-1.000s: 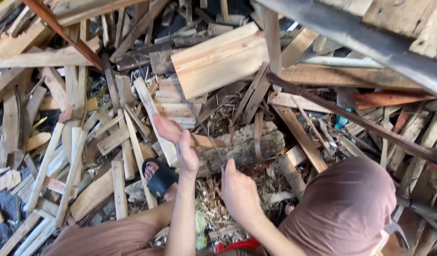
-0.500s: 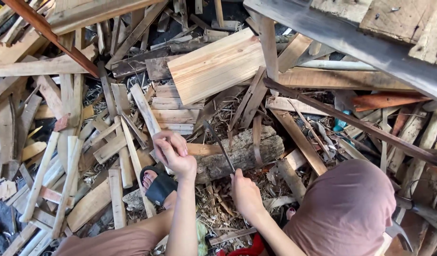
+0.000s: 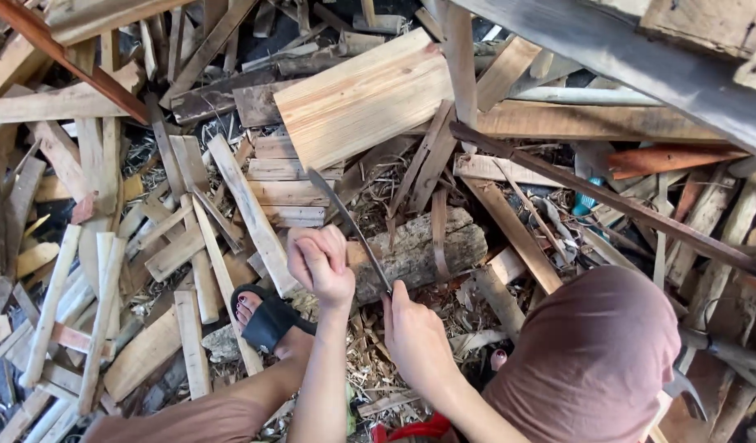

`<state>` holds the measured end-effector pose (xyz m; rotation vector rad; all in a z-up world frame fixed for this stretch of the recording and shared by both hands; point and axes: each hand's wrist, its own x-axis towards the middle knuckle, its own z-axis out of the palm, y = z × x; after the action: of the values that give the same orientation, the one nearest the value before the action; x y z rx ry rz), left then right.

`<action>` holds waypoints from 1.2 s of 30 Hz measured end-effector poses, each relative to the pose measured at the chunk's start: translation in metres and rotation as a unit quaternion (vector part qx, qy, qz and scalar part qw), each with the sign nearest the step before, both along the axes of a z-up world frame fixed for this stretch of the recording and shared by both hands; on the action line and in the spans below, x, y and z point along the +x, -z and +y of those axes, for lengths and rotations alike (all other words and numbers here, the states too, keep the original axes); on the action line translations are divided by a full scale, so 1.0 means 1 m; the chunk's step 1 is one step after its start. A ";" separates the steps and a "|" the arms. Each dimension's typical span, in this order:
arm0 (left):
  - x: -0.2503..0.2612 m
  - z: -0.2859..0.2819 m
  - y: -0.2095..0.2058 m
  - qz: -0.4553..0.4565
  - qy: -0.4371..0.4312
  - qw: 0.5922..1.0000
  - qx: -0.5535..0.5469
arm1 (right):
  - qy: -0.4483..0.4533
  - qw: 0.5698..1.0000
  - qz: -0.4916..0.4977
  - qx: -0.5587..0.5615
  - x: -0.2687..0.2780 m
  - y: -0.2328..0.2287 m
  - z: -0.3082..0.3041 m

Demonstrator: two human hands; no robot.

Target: Processing wood scraps by shaving and hammering them while sitting on the workshop floor.

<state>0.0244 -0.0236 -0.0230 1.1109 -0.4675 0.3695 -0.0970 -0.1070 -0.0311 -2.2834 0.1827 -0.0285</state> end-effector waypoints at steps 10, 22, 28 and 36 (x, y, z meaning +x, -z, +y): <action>0.004 0.024 0.000 0.028 -0.039 0.999 -0.018 | -0.039 0.977 0.168 0.126 0.001 0.077 0.008; 0.027 0.045 0.004 0.007 -0.164 0.986 -0.042 | -0.071 0.988 0.099 0.090 0.010 0.057 0.025; 0.023 0.033 0.004 -0.028 -0.144 0.988 -0.049 | -0.065 0.989 0.129 0.026 -0.001 0.026 0.017; 0.026 0.051 0.013 -0.024 -0.165 0.985 -0.045 | -0.061 0.990 0.129 -0.017 0.006 0.031 0.027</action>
<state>0.0503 0.0271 -0.0364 1.0932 -0.3037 0.7033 -0.0909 -0.0804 -0.0623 -2.3230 0.1762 0.3302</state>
